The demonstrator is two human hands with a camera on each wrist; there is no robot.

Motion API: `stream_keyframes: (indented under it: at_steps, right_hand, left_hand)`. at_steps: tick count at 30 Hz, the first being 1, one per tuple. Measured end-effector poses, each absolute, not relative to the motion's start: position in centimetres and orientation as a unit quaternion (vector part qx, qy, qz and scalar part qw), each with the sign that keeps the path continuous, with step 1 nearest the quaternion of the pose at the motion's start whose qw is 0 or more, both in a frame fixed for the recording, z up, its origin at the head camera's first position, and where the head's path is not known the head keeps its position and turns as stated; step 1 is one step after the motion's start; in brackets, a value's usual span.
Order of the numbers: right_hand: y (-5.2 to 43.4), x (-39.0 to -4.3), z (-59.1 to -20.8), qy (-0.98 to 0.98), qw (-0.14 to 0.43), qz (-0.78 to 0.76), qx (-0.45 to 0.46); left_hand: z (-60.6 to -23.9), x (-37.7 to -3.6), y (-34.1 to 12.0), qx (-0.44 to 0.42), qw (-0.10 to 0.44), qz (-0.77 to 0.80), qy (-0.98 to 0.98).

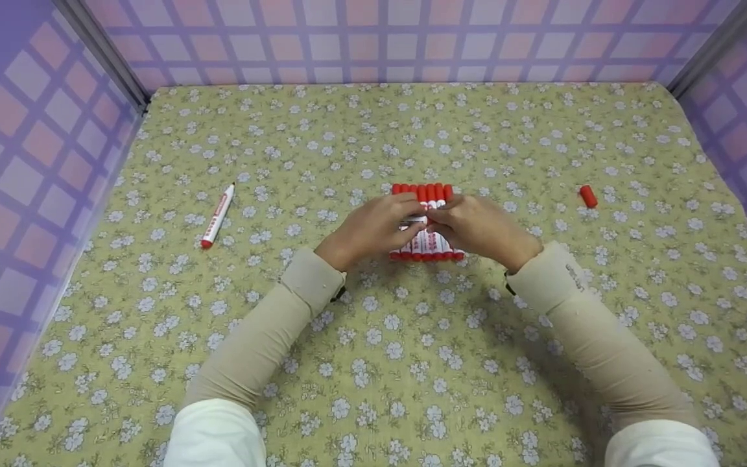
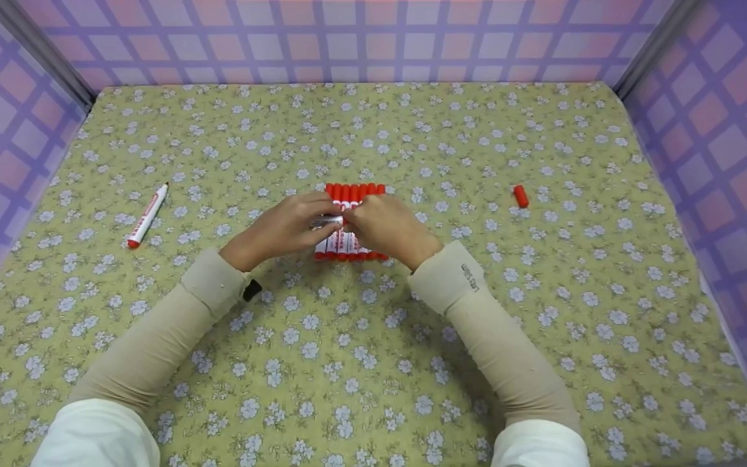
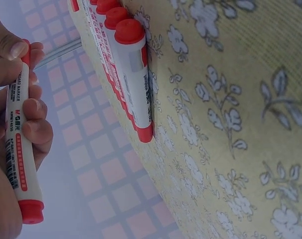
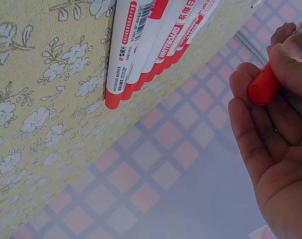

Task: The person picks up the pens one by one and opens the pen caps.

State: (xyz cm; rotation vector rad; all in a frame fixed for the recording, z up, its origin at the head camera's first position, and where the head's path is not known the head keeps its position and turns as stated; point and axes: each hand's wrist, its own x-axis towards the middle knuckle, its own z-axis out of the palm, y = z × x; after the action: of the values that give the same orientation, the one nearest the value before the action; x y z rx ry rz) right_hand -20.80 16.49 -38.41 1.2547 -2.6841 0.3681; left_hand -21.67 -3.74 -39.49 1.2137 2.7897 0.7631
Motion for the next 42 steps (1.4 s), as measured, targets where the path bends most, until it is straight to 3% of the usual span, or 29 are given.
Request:
stream_keyframes:
  at_steps: [11, 20, 42]
  right_hand:
    - [16.55, -20.76, -38.61, -0.889, 0.095, 0.129, 0.429]
    - [16.52, -20.62, -38.49, -0.879, 0.141, 0.098, 0.446]
    - [16.66, -20.60, -38.13, -0.892, 0.110, 0.138, 0.415]
  left_hand:
    - [-39.24, -21.72, -3.91, 0.387, 0.012, 0.259, 0.885]
    - [-39.33, -21.93, -4.09, 0.359, 0.049, 0.307, 0.880]
    - [-39.20, -21.94, -4.57, 0.342, 0.062, 0.300, 0.888]
